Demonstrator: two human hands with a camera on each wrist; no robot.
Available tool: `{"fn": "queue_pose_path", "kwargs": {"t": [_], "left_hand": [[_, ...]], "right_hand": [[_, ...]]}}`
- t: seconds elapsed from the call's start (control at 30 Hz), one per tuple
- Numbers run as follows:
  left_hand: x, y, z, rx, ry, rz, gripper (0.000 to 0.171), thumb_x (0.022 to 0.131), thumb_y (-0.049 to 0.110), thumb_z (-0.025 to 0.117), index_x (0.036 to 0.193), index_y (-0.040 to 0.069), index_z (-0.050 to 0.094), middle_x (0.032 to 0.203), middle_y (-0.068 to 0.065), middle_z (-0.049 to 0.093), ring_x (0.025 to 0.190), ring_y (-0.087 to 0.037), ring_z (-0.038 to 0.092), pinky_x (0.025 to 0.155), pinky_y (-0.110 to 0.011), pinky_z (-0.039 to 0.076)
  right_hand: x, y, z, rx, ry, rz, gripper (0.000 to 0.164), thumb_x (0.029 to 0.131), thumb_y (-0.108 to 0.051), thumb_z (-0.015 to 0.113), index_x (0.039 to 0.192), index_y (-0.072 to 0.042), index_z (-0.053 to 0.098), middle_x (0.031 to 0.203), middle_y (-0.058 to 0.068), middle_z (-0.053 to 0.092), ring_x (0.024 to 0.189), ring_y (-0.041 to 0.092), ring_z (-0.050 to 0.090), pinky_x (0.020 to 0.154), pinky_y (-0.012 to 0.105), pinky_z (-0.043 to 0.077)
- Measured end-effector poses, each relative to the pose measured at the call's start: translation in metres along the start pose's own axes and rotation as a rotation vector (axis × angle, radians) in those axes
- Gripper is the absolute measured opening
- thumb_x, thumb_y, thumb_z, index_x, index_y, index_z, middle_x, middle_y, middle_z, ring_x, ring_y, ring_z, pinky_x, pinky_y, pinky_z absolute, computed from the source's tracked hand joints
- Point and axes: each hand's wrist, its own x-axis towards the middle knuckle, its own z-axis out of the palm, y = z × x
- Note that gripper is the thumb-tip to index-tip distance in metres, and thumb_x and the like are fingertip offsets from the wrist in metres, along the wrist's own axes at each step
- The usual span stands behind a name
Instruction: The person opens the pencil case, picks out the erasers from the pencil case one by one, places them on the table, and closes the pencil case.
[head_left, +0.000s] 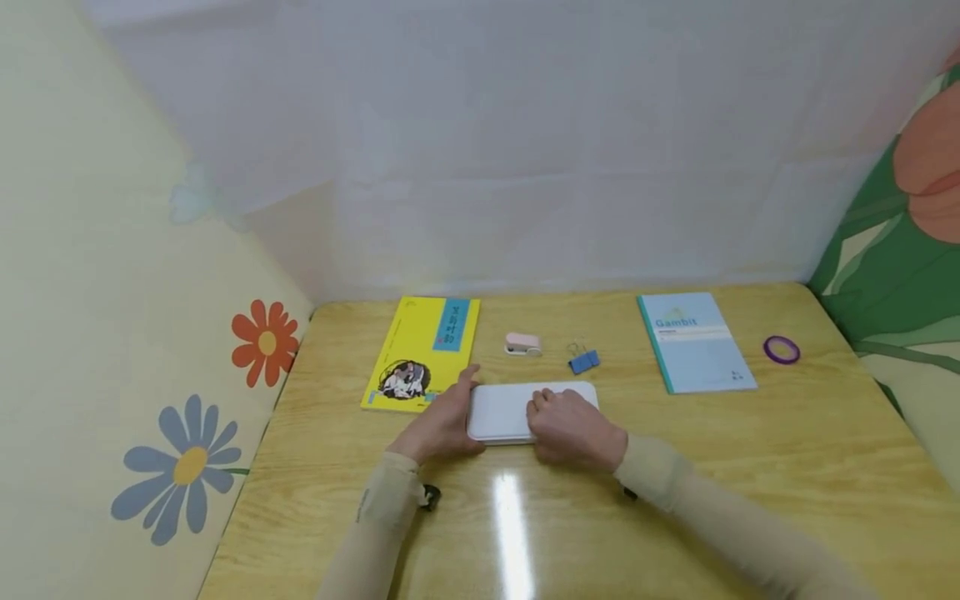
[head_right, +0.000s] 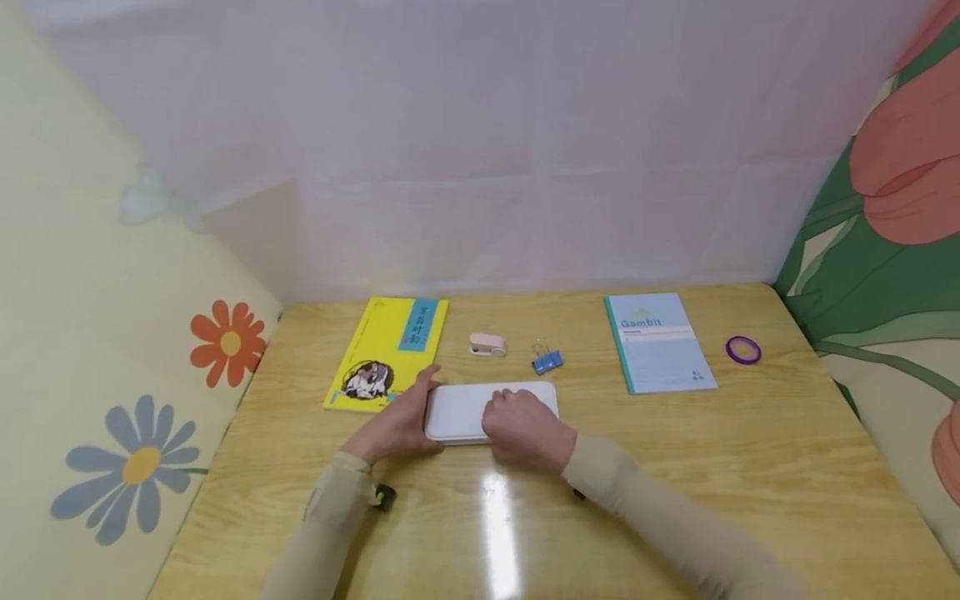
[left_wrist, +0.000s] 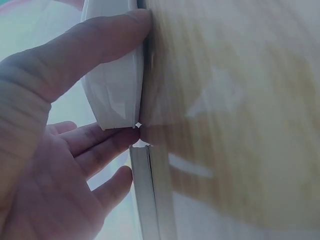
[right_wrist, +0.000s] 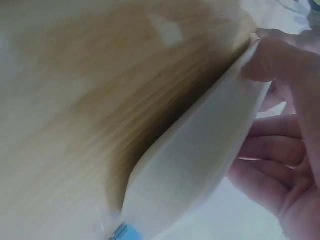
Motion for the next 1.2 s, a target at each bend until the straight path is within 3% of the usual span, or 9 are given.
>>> {"fn": "queue_pose_path", "kwargs": {"t": [0.2,0.3,0.4,0.47,0.7,0.83,0.97,1.2], "left_hand": [[0.000,-0.003,0.000,-0.017,0.003,0.026,0.125,0.066,0.012,0.094,0.160,0.013,0.012,0.146,-0.016,0.052,0.120,-0.027,0.059,0.109,-0.046,0.048],[-0.002,-0.004,-0.001,-0.059,-0.002,0.032,0.127,0.066,0.010,0.094,0.161,0.013,0.010,0.147,-0.016,0.051,0.126,-0.029,0.057,0.113,-0.048,0.045],[-0.003,-0.004,0.000,-0.099,-0.007,0.031,0.131,0.065,0.008,0.094,0.162,0.014,0.008,0.149,-0.016,0.050,0.131,-0.030,0.055,0.116,-0.050,0.042],[-0.003,-0.004,0.001,-0.106,-0.004,0.036,0.131,0.065,0.008,0.094,0.162,0.014,0.007,0.150,-0.016,0.049,0.132,-0.030,0.054,0.116,-0.050,0.041],[-0.002,-0.002,-0.001,-0.068,0.024,0.049,0.135,0.064,0.012,0.097,0.163,0.016,0.006,0.145,-0.018,0.052,0.130,-0.033,0.053,0.118,-0.053,0.038],[-0.001,-0.003,0.000,-0.058,0.045,0.072,0.141,0.060,0.012,0.099,0.163,0.016,0.003,0.143,-0.020,0.054,0.129,-0.034,0.053,0.118,-0.052,0.037],[-0.001,-0.003,0.000,-0.025,0.088,0.083,0.150,0.056,0.018,0.101,0.164,0.018,-0.004,0.140,-0.021,0.057,0.127,-0.037,0.056,0.117,-0.053,0.039],[-0.005,-0.003,0.001,0.057,0.149,0.054,0.162,0.053,0.028,0.102,0.161,0.017,-0.018,0.136,-0.021,0.064,0.127,-0.040,0.060,0.119,-0.059,0.032]], "right_hand": [[-0.001,0.007,0.000,-0.020,0.033,-0.062,0.023,0.086,-0.023,0.062,0.093,-0.003,0.071,0.088,0.010,0.074,0.073,0.019,0.070,0.053,0.031,0.055],[-0.001,0.016,-0.006,0.046,0.083,-0.077,0.010,0.083,-0.019,0.062,0.076,-0.013,0.063,0.066,-0.004,0.063,0.053,0.005,0.054,0.044,0.019,0.041],[-0.001,0.024,-0.011,0.138,0.110,-0.077,0.023,0.083,-0.018,0.065,0.066,-0.021,0.050,0.056,-0.013,0.040,0.046,-0.001,0.026,0.042,0.013,0.021],[-0.003,0.030,-0.010,0.189,0.121,-0.092,0.025,0.084,-0.020,0.068,0.067,-0.021,0.049,0.057,-0.014,0.038,0.049,-0.003,0.023,0.045,0.011,0.018],[-0.003,0.048,-0.007,0.323,0.238,-0.130,0.022,0.082,-0.022,0.076,0.074,-0.017,0.057,0.059,-0.011,0.050,0.053,-0.003,0.033,0.048,0.012,0.027],[-0.002,0.056,-0.007,0.376,0.248,-0.132,0.008,0.082,-0.020,0.075,0.081,-0.015,0.069,0.062,-0.009,0.061,0.052,-0.005,0.038,0.048,0.010,0.031],[0.000,0.064,-0.008,0.463,0.212,-0.070,0.015,0.084,-0.019,0.076,0.097,-0.011,0.079,0.079,-0.001,0.077,0.055,-0.005,0.052,0.053,0.009,0.043],[0.011,0.076,-0.014,0.628,0.148,0.094,0.019,0.090,-0.021,0.073,0.100,-0.007,0.080,0.084,0.006,0.079,0.055,-0.003,0.056,0.056,0.015,0.049]]}}
